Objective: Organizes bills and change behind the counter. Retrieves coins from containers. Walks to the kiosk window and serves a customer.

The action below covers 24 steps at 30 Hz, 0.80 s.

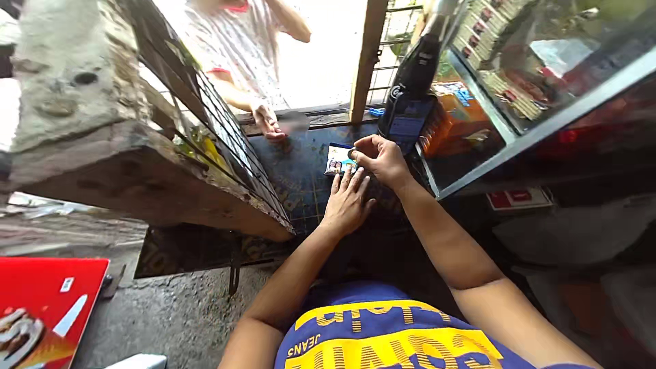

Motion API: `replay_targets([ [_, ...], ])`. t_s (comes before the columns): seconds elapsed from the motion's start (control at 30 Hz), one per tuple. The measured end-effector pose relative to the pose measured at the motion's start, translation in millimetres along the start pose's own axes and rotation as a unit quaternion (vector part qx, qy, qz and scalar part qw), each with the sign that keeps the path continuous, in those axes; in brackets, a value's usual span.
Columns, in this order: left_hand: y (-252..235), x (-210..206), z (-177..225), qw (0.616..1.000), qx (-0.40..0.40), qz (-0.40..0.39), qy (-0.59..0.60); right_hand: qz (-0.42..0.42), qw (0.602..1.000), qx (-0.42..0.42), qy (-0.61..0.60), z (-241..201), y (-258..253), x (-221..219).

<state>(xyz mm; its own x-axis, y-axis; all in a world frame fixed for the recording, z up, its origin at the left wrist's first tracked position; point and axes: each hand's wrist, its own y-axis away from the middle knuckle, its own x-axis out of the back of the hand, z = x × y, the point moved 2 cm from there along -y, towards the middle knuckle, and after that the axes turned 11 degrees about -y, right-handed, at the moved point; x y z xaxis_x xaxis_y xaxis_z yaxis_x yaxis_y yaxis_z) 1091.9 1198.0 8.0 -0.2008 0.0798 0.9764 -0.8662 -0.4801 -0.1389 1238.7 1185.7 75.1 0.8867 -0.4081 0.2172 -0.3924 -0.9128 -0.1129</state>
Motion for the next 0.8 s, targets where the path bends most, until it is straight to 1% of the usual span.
replay_targets([
  [0.07,-8.8,-5.0,-3.2,0.997,0.051,-0.017,-0.059,-0.025,1.000,0.003,-0.005,4.4,-23.4,-6.2],
  [0.13,-11.8,-5.9,-9.0,0.991,0.094,-0.016,-0.091,-0.055,0.998,0.005,0.013,5.0,-44.1,-15.4],
  [0.3,-18.6,-5.8,-44.0,0.979,0.167,-0.002,-0.120,-0.105,0.993,0.027,0.047,2.9,-80.0,-43.9],
  [0.4,-9.4,0.0,-48.2,0.971,0.209,0.014,-0.115,-0.133,0.988,0.036,0.077,3.8,-90.8,-62.5],
  [0.43,-1.5,2.3,-42.1,0.974,0.199,0.039,-0.102,-0.138,0.985,0.043,0.089,5.5,-94.0,-68.5],
  [0.5,19.5,5.3,-24.4,0.984,0.134,0.089,-0.072,-0.141,0.981,0.057,0.117,8.5,-102.4,-79.8],
  [0.57,46.3,3.0,-6.8,0.993,0.051,0.102,-0.040,-0.134,0.978,0.066,0.144,13.6,-109.5,-88.9],
  [0.63,69.8,0.8,0.9,0.992,-0.002,0.122,-0.029,-0.130,0.975,0.069,0.164,18.0,-115.6,-95.1],
  [0.7,83.9,1.3,-0.5,0.990,-0.009,0.142,0.006,-0.118,0.976,0.078,0.168,19.2,-119.1,-100.4],
  [0.8,86.2,1.2,-6.5,0.984,0.012,0.164,0.072,-0.101,0.972,0.104,0.187,14.7,-124.1,-106.9],
])
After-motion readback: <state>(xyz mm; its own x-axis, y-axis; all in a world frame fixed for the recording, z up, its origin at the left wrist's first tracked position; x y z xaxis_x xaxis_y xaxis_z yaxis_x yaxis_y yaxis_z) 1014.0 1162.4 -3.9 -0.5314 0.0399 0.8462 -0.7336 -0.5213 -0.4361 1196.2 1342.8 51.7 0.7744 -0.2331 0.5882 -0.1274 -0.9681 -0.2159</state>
